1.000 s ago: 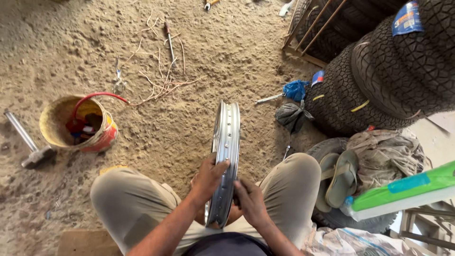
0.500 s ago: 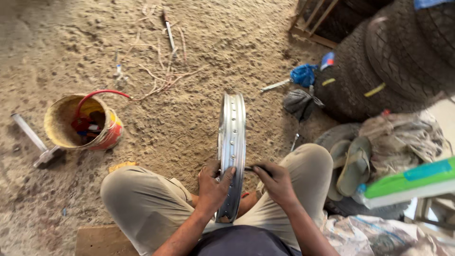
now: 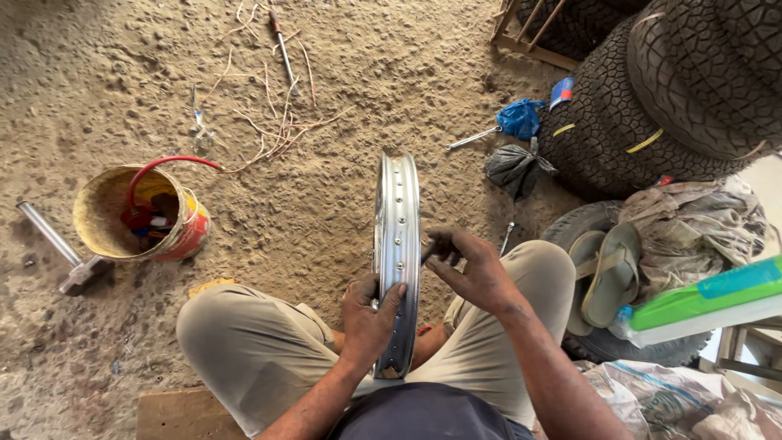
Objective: The person sits on the ground and scrubs the outer edge of a motorcycle wheel rim using a small abrasive tool. They rotate the rim by hand to access different sections, repeatedly rubbing the metal surface to remove dirt or oxidation.
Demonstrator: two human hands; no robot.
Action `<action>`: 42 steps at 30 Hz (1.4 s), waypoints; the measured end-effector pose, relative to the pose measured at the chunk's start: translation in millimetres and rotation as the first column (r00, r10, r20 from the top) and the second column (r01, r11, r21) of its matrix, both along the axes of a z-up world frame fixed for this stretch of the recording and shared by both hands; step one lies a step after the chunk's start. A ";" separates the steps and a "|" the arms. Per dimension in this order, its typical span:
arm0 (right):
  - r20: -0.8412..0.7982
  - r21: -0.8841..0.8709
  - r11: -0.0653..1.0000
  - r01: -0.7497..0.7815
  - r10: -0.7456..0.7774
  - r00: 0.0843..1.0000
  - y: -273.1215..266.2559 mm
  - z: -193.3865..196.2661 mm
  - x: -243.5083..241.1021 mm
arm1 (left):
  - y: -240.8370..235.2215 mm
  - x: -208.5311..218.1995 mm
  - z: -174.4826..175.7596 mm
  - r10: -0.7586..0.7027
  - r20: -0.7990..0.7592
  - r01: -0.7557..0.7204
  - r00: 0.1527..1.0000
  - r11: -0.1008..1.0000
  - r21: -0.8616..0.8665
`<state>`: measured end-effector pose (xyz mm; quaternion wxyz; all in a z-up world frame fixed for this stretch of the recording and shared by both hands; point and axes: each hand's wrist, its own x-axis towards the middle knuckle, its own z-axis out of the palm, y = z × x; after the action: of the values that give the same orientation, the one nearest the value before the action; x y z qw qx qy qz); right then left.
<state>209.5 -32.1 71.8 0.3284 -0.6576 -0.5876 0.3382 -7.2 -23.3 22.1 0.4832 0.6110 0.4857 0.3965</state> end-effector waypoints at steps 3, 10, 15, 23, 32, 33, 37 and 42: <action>0.169 -0.083 0.995 -0.055 0.068 0.983 13.5 23.8 -1.3 | 1.1 -1.6 2.4 -0.005 -0.007 0.005 1.000 1.000 -0.014; 0.359 0.001 0.874 -0.487 0.454 0.816 41.6 18.9 8.0 | -1.6 -1.2 -1.3 -0.009 -0.108 0.021 0.994 0.993 0.116; 0.086 -0.079 0.917 -0.390 0.396 0.914 18.5 -66.0 20.4 | 0.4 -2.8 2.1 0.003 -0.126 0.021 0.992 0.982 0.187; -0.471 -0.461 0.884 -0.072 -0.176 0.864 -86.5 -186.0 -42.7 | 2.0 1.3 -0.9 -0.004 -0.173 0.027 0.985 0.991 0.131; 0.056 -0.145 0.989 0.011 -0.003 0.998 -23.4 -33.9 1.5 | -18.2 -5.6 -14.3 0.059 -0.113 -0.049 0.992 0.995 0.091; 0.094 -0.122 0.992 0.015 -0.003 0.996 -25.2 -21.0 2.2 | -23.5 -8.8 -21.4 0.039 -0.126 -0.021 0.991 0.991 0.135; 0.128 -0.108 0.990 -0.094 0.107 0.986 -25.9 -5.8 -9.5 | -31.1 -21.0 -45.6 -0.125 -0.029 0.123 0.992 0.990 -0.068; 0.142 -0.005 0.975 -0.224 0.222 0.965 -30.2 -29.7 -34.3 | -26.3 -26.6 -64.4 -0.218 -0.150 0.216 0.964 0.976 -0.029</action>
<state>175.2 -62.3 42.1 0.2494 -0.6078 -0.6815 0.3223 -33.7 -49.6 -42.2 0.4888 0.6861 0.4539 0.2904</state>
